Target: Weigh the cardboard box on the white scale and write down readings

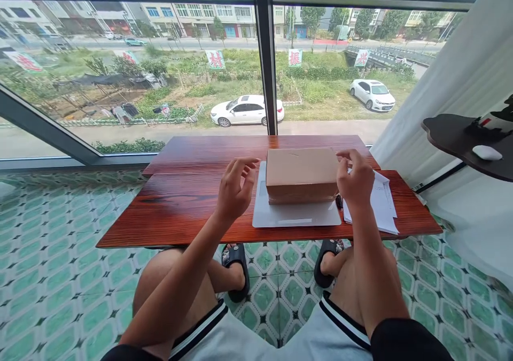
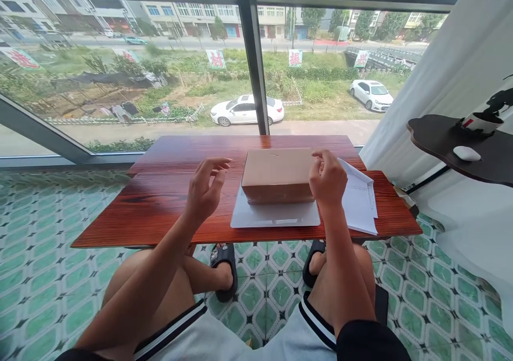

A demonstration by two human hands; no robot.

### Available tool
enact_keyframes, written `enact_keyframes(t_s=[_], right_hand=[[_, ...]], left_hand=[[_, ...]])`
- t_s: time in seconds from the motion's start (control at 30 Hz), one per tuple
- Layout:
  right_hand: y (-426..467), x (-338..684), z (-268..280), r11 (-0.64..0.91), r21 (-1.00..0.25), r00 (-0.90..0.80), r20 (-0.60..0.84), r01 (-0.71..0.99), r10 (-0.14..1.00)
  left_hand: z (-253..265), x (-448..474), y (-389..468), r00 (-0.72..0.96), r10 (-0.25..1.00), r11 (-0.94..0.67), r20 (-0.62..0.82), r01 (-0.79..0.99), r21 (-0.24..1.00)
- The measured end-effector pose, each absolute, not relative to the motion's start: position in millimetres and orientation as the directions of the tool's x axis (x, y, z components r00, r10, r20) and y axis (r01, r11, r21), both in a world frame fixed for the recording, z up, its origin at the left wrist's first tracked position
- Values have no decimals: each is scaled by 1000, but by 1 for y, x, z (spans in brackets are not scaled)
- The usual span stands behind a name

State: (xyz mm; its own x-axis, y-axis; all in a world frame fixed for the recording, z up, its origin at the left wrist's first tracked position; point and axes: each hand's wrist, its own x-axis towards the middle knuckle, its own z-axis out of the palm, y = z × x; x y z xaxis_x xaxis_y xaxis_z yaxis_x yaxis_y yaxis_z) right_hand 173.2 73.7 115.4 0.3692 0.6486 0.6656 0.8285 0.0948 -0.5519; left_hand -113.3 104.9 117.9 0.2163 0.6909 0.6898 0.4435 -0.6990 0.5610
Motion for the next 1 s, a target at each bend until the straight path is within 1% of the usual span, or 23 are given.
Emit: enact_keyframes(t_s=[0.07,0.13,0.27,0.37,0.47,0.57,0.67,0.8,0.9,1.0], right_hand=[[76,174,112,109,-561,353,648,820,675],[78,174,108,99,-540,325,631,835,704],[82,176,99,12,-501,308,552,865,775],[82,176,97,-70,-495,326,451,866,831],[79,173,102,-182,-501,374,314,846,873],[75,171,111,-284,-501,423,187,817,887],[74,170,117,-350,-475,450,113,808,886],[74,169,120,-376,-463,454,64,803,889],[74,168,123,-396,-457,467,49,796,883],[75,167,123,-407,-434,472,48,804,880]], left_hand=[[113,-113,109,175,748,-646,640,417,640],[105,-112,113,151,801,-587,579,390,710],[85,-109,121,145,862,-504,486,343,793],[75,-105,124,159,890,-456,427,321,830],[69,-101,122,186,917,-395,352,309,865],[66,-96,119,222,933,-342,285,296,892],[65,-92,114,251,940,-301,229,304,904],[65,-88,109,293,940,-268,176,315,911],[66,-85,106,336,923,-296,189,305,905],[69,-83,104,328,921,-317,208,326,891]])
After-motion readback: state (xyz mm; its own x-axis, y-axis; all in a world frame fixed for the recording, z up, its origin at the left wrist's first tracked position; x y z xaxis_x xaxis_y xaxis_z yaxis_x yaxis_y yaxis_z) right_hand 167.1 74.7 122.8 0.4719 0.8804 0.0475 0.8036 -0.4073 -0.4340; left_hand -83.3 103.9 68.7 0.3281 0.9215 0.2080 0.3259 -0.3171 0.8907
